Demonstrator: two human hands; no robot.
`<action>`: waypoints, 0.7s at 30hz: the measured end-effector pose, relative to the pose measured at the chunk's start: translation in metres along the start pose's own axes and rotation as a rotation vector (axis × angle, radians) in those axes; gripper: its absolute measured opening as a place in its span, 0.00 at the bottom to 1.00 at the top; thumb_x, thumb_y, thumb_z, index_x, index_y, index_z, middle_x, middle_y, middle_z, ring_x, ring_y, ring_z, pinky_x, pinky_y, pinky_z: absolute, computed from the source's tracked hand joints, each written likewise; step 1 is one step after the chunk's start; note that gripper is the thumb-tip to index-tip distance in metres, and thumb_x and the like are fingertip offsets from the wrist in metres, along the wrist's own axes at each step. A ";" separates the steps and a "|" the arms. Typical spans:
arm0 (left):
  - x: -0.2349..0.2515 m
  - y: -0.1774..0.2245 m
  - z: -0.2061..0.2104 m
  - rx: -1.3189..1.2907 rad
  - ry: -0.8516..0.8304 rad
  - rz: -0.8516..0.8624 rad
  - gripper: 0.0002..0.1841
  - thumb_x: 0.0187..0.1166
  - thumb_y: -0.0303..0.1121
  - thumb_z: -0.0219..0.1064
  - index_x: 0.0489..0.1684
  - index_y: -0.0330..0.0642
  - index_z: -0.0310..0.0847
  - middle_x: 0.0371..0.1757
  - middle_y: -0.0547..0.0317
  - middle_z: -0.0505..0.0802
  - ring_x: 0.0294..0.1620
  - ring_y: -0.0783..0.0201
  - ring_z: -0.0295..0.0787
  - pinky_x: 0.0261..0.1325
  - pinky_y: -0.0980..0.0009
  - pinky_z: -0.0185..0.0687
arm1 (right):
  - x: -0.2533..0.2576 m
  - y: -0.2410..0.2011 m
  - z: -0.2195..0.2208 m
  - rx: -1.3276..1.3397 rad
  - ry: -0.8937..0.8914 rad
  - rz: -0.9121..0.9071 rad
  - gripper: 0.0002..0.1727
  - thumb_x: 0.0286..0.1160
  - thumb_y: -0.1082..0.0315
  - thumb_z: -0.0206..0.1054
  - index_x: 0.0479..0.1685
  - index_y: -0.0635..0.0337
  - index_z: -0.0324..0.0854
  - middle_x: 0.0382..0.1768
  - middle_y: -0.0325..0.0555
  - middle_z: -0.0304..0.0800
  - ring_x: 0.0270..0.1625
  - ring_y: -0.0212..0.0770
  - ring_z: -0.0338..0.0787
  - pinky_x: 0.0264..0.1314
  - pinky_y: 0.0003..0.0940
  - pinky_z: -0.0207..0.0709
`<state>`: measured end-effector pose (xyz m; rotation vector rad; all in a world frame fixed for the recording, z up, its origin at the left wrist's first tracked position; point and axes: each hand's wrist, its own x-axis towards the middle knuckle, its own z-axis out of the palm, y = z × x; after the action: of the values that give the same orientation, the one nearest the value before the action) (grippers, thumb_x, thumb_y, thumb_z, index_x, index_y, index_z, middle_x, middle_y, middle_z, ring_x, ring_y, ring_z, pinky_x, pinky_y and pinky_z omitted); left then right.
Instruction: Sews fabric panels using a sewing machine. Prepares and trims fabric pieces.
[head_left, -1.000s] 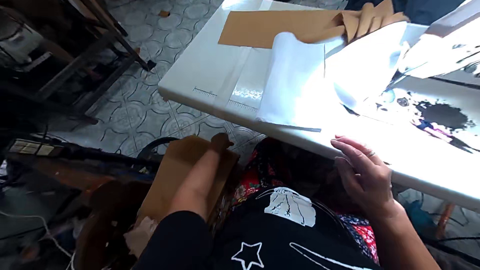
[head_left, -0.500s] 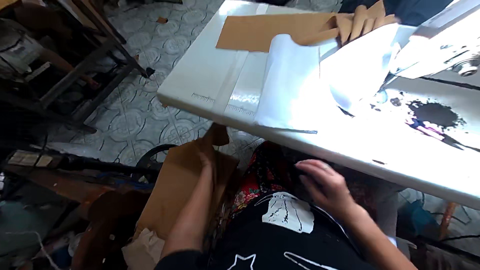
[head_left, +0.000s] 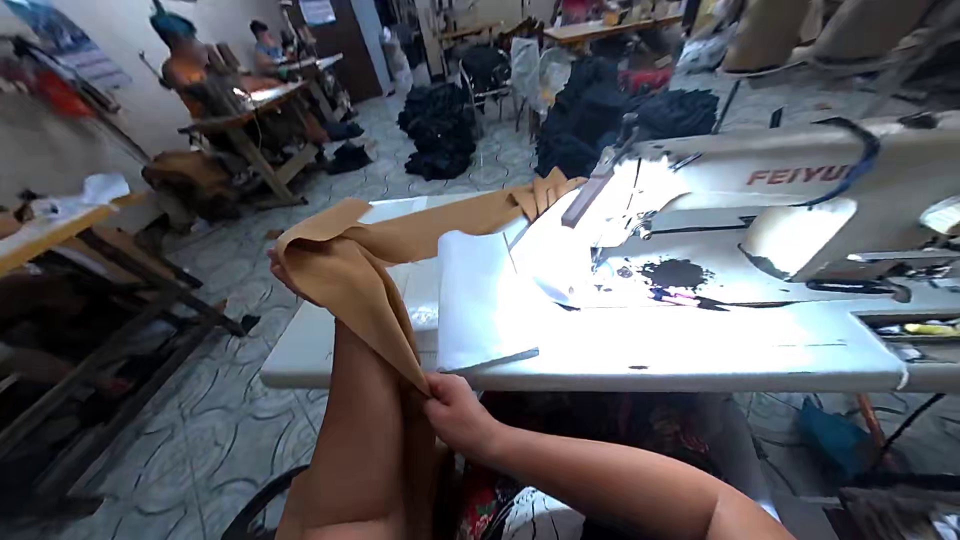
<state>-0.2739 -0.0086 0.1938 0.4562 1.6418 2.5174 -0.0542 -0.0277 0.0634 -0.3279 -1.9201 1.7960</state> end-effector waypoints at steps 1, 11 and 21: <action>-0.005 -0.006 0.005 -0.160 0.000 0.135 0.21 0.95 0.27 0.30 0.64 0.16 0.63 0.53 0.45 0.83 0.50 0.75 0.81 0.60 0.83 0.74 | 0.003 -0.003 -0.007 -0.005 0.017 -0.016 0.14 0.80 0.78 0.53 0.52 0.75 0.84 0.41 0.54 0.90 0.46 0.35 0.88 0.54 0.35 0.80; -0.064 -0.074 0.092 0.458 -0.322 0.603 0.19 0.92 0.28 0.49 0.62 0.13 0.69 0.56 0.30 0.86 0.60 0.52 0.86 0.71 0.60 0.78 | -0.045 -0.004 -0.083 0.282 0.075 0.160 0.12 0.88 0.73 0.52 0.53 0.66 0.81 0.39 0.35 0.91 0.43 0.25 0.91 0.52 0.28 0.86; -0.175 -0.120 0.032 1.499 -1.303 0.213 0.35 0.91 0.62 0.39 0.96 0.62 0.50 0.98 0.50 0.49 0.97 0.33 0.30 0.84 0.21 0.21 | -0.095 0.017 -0.133 -0.970 0.542 -0.284 0.23 0.78 0.65 0.64 0.68 0.70 0.84 0.57 0.59 0.94 0.47 0.55 0.97 0.50 0.49 0.89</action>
<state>-0.1074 0.0263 0.0634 1.7625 2.2139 0.0858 0.0907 0.0433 0.0319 -0.7198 -2.1221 0.4169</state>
